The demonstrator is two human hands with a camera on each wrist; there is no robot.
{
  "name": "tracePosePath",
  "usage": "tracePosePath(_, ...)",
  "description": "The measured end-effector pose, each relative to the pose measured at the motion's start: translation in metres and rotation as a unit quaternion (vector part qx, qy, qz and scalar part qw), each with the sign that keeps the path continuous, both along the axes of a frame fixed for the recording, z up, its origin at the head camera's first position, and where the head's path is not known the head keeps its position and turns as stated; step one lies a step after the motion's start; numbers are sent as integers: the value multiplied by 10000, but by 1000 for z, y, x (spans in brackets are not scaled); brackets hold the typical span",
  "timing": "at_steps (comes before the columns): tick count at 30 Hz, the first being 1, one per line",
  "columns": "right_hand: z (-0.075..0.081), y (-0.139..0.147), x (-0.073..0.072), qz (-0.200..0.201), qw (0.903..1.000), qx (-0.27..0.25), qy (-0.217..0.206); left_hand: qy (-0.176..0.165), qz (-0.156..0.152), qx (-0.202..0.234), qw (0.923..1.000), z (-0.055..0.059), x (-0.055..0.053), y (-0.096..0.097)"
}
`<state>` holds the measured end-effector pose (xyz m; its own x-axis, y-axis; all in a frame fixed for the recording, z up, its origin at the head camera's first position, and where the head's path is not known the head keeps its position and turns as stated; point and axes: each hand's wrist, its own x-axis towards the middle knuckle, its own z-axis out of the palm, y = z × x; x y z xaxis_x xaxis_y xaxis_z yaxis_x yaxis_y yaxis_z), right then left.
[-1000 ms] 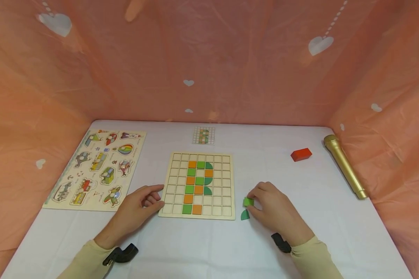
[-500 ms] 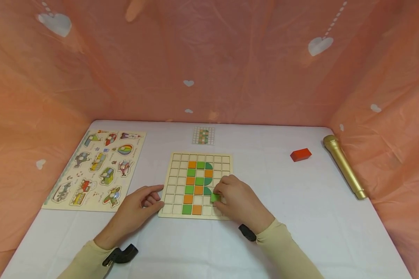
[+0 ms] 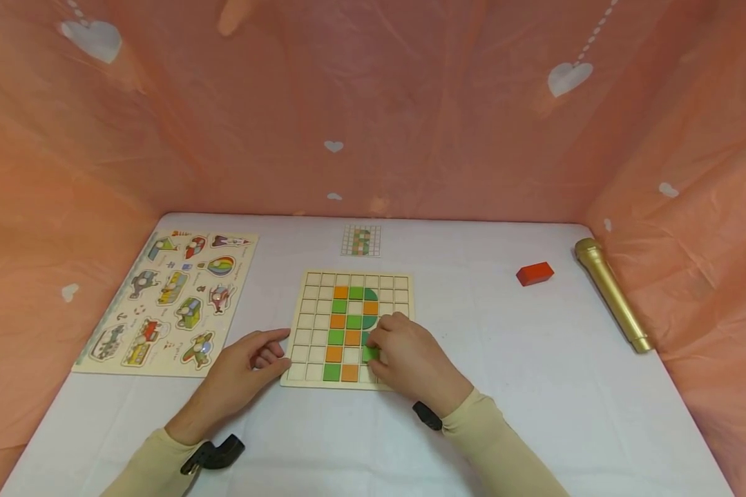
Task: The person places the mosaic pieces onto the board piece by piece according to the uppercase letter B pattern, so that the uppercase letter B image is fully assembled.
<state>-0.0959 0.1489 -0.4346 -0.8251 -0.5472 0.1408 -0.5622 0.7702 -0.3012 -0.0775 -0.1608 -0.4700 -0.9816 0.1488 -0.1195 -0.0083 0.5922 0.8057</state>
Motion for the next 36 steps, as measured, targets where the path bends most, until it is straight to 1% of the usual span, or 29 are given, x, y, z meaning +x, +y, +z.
tracePosePath(10, -4, -1, -1, 91, 9999, 50, 89, -8, -13, -14, 10000, 0, 0, 0)
tracePosePath(20, -3, -2, -1, 131, 9998, 20, 133, -10, -31, 7, 10000, 1, 0, -1)
tracePosePath(36, -3, -3, 0, 46, 10000, 14, 48, 80, -104, -31, 9999, 0, 0, -2)
